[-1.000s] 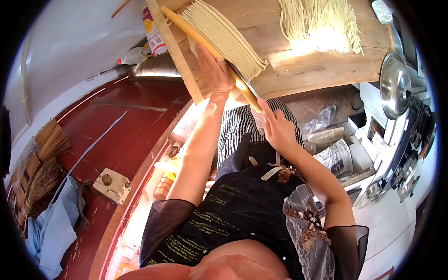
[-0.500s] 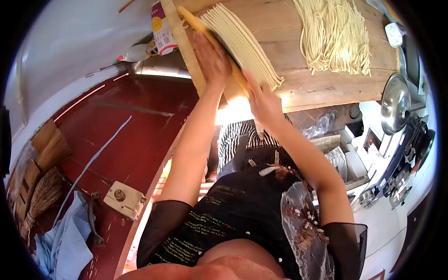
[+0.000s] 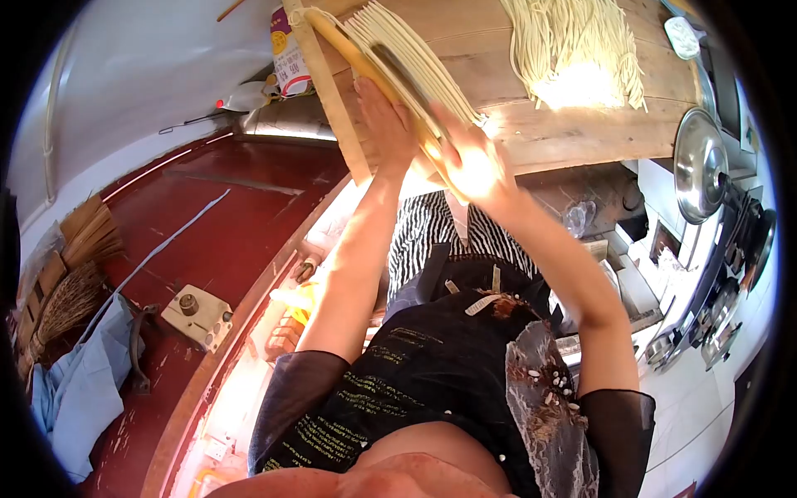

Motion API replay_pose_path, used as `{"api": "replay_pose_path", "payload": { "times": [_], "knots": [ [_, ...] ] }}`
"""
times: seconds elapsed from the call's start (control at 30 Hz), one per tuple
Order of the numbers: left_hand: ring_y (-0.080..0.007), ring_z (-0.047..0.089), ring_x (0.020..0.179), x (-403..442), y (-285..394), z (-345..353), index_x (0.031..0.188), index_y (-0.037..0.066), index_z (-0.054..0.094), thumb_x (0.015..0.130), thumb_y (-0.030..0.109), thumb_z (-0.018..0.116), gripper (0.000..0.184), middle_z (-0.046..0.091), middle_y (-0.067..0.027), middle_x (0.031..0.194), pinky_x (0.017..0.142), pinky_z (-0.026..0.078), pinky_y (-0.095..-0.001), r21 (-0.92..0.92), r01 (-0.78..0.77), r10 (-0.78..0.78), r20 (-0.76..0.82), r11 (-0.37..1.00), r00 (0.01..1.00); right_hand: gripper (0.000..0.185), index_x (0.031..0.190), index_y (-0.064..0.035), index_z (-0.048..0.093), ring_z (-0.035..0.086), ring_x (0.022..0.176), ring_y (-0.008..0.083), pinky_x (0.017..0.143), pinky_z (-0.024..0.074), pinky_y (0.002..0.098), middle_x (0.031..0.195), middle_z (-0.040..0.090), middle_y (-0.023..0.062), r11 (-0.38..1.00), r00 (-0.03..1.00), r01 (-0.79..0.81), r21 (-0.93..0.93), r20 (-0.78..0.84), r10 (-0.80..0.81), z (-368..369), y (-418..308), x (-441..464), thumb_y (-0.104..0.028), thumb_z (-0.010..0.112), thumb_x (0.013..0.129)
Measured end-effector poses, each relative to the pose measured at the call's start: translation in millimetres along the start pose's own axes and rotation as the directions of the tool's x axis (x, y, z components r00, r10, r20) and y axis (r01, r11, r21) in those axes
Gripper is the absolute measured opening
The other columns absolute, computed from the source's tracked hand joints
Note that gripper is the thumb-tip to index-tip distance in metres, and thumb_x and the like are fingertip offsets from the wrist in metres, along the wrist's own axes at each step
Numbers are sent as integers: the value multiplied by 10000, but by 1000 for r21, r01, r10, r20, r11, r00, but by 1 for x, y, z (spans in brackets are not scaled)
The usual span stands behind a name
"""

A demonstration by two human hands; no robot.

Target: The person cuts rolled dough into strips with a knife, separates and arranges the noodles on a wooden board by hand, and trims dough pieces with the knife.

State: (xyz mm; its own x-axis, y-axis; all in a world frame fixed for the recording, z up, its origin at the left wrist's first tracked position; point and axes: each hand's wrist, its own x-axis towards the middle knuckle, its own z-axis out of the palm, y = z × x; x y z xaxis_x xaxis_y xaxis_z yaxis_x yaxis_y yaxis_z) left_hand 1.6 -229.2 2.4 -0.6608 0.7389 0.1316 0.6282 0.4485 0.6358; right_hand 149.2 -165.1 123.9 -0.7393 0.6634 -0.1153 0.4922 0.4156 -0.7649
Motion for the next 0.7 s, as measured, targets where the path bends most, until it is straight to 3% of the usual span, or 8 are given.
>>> {"api": "replay_pose_path", "payload": {
  "times": [0.1,0.2,0.27,0.33,0.4,0.53,0.6,0.7],
  "knots": [
    [-439,133,1449,0,2,0,1488,-102,83,986,215,324,640,152,-317,1538,1176,117,-527,41,-7,8,-28,999,1000,539,1426,-199,437,618,674,346,596,488,452,760,584,154,994,998,-53,-98,-20,51,-10,-3,-75,-131,555,905],
    [-443,134,1447,0,6,-3,1488,-100,85,975,220,333,653,146,-319,1540,1176,114,-531,-5,42,-42,-7,999,999,581,1442,-204,422,592,648,326,578,481,446,803,563,144,983,989,-117,-140,72,128,-18,-1,-121,-106,576,890],
    [-446,135,1446,0,5,-1,1491,-92,87,964,222,337,662,143,-317,1542,1176,112,-530,-8,58,-58,-3,998,998,601,1466,-215,390,576,686,373,594,461,463,807,554,153,977,968,-188,-102,148,202,-18,4,-138,-99,571,905],
    [-446,130,1447,1,5,-2,1495,-83,86,978,240,325,655,139,-311,1546,1177,109,-529,-15,59,-59,-5,998,998,595,1467,-218,389,575,673,373,582,463,469,802,551,153,970,958,-206,-127,177,226,-10,7,-136,-104,564,910],
    [-441,128,1449,1,6,-4,1496,-82,84,985,250,319,653,136,-309,1547,1177,109,-529,-7,61,-61,1,998,998,628,1474,-225,376,552,560,319,502,470,441,778,527,129,972,994,-71,-225,66,88,9,14,-121,-129,590,892],
    [-420,124,1456,3,3,-5,1497,-80,78,1001,261,315,647,127,-303,1552,1185,100,-512,20,41,-42,18,999,999,636,1475,-240,373,558,538,312,494,482,429,782,534,130,969,993,-109,-222,19,116,32,6,-69,-127,594,889],
    [-414,124,1457,27,-7,-7,1496,-82,77,999,249,325,646,127,-301,1553,1190,95,-503,20,6,-6,5,1000,1000,664,1487,-254,346,573,547,310,503,496,415,792,543,130,976,999,-39,-215,-26,34,32,8,-61,-117,594,886],
    [-406,125,1458,68,-23,-12,1493,-85,78,992,222,344,645,126,-296,1555,1197,91,-488,8,28,-28,20,1000,999,679,1495,-257,332,572,546,304,498,496,416,810,549,126,970,997,-56,-238,40,68,27,11,-64,-105,587,883]
  ]
}}
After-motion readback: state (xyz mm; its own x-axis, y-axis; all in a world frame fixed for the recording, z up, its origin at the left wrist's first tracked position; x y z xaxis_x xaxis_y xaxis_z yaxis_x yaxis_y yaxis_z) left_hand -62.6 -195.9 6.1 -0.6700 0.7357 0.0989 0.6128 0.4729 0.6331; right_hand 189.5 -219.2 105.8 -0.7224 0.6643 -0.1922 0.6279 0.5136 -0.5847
